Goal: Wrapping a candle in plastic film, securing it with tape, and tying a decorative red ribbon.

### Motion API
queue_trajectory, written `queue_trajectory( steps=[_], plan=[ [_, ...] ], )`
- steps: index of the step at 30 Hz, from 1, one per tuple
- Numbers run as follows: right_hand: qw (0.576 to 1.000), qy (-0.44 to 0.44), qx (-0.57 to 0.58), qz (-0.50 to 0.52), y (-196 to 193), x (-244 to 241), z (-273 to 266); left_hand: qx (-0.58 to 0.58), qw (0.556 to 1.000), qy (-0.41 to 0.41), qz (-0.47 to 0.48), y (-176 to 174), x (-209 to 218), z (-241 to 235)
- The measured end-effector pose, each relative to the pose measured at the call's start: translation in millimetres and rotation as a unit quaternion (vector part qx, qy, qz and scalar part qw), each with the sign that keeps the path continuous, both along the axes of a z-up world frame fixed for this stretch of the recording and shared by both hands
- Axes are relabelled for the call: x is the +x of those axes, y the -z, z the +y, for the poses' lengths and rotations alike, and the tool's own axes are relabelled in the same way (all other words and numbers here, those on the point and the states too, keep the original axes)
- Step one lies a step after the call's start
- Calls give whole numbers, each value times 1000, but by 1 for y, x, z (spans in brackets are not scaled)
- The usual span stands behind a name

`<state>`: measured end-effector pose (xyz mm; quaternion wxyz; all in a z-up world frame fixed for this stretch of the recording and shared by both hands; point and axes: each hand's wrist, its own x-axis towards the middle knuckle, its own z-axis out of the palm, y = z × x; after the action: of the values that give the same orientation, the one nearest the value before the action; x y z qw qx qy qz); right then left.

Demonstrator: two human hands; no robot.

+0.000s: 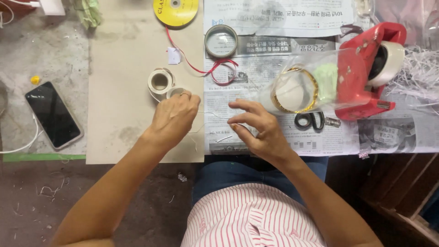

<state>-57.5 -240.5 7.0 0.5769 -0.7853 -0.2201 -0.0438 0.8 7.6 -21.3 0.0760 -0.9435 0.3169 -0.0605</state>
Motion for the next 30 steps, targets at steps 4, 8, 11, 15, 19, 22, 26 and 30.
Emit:
queue_trajectory(
  steps=[4, 8, 11, 15, 19, 22, 26, 30],
  plan=[
    [998, 26, 3, 63, 4, -18, -6, 15, 997, -72, 20, 97, -2, 19],
    [998, 22, -4, 67, 13, -22, -3, 57, 996, -44, -45, 105, 2, 19],
    [998, 25, -7, 60, 18, -10, -1, 33, 997, 4, -64, 69, 6, 14],
    [999, -13, 5, 34, 25, 12, 1, 27, 991, 75, -103, 6, 8, -7],
    [965, -139, 134, 177, 26, 26, 14, -12, 982, 132, -136, -30, 10, -28],
    [864, -133, 316, 370, 20, -1, 15, -71, 968, 176, -163, -41, 14, -42],
    [813, -181, 395, 388, 11, -42, -44, -158, 963, 180, -121, -48, 14, -62],
    [917, 40, 278, 281, 5, -76, -132, -355, 910, 113, 182, -76, 27, -85]
  ],
)
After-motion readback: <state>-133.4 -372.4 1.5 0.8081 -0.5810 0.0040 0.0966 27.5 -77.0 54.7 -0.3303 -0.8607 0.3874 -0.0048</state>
